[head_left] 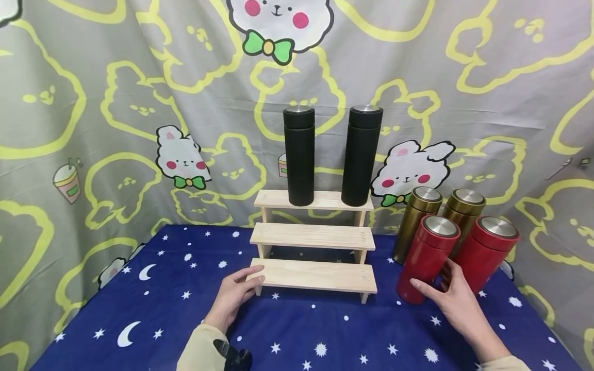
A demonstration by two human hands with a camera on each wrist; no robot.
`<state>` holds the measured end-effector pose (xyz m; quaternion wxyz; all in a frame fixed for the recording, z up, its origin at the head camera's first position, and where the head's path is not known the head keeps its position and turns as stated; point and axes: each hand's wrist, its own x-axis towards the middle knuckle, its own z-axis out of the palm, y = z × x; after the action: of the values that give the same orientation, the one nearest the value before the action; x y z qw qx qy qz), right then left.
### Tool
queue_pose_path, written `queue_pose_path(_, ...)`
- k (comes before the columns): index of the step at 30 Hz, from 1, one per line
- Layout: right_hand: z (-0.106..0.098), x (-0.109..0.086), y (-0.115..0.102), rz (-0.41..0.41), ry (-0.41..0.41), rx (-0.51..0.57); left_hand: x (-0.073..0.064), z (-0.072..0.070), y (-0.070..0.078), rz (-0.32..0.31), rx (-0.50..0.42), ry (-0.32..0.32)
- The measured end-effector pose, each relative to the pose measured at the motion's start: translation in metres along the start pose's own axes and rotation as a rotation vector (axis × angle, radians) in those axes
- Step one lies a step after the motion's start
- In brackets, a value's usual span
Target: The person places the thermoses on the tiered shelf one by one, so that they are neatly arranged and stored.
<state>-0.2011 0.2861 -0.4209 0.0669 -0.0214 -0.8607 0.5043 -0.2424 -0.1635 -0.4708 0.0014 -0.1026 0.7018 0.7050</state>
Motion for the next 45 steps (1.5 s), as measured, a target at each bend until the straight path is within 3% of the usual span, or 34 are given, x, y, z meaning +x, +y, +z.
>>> queue_pose_path(10,0.003,0.003,0.001,0.04,-0.004,-0.013,0.001,-0.001,-0.001,-0.002,0.007,0.01)
queue_pose_path(16,0.004,0.003,-0.001,0.026,0.042,0.046,0.003,-0.001,0.0,0.023,0.003,-0.006)
queue_pose_path(30,0.011,0.004,0.002,-0.003,0.085,0.046,0.0,-0.003,-0.001,0.02,0.009,-0.004)
queue_pose_path(36,0.011,0.005,0.004,-0.013,0.146,0.02,-0.002,0.0,-0.002,0.028,-0.008,-0.012)
queue_pose_path(45,0.009,0.003,0.001,0.006,0.171,-0.022,0.0,-0.001,-0.004,0.026,-0.002,0.0)
